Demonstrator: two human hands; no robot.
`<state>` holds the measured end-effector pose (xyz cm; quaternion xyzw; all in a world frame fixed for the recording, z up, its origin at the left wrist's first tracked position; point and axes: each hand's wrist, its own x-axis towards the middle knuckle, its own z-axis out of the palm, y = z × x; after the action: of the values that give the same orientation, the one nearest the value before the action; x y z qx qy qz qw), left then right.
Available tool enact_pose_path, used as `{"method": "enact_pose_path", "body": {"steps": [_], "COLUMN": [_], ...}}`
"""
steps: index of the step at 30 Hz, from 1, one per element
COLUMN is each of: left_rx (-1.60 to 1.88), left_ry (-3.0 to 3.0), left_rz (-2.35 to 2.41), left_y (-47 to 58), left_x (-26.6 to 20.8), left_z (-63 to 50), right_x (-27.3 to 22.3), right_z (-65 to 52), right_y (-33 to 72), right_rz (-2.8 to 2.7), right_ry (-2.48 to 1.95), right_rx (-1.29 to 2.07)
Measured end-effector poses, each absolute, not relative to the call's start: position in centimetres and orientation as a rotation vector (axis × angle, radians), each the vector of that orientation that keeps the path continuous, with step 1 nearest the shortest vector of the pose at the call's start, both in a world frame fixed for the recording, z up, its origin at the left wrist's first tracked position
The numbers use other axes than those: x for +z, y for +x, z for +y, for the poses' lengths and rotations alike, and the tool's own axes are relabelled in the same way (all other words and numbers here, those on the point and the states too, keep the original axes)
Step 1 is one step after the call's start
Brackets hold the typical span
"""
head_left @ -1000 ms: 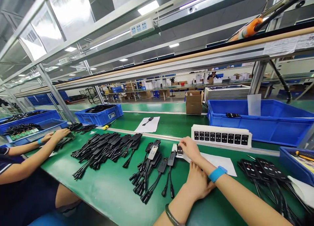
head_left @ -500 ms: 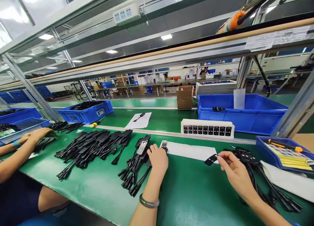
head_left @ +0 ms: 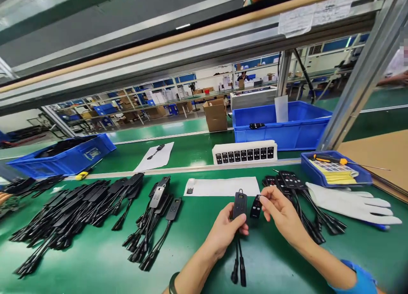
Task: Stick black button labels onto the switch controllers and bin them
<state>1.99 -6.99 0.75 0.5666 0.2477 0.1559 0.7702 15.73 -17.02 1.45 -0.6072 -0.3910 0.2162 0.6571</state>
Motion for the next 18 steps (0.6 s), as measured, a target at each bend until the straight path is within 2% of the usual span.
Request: {"method": "enact_pose_path", "body": {"steps": [5,18], "left_rx": [0.201,0.118], "left_ry": [1.074,1.054], "left_rz": [0.499,0.405], "left_y": [2.0,1.9], "left_x": [1.2,1.2], "left_z": [-7.8,-8.3], "right_x": [1.0,0.7], "right_z": [-17.1,-17.3], "right_y": [15.7,15.2], "right_rz": [-0.911,-0.933], "right_ry": [-1.463,-1.52], "right_rx": [0.499,0.559]}}
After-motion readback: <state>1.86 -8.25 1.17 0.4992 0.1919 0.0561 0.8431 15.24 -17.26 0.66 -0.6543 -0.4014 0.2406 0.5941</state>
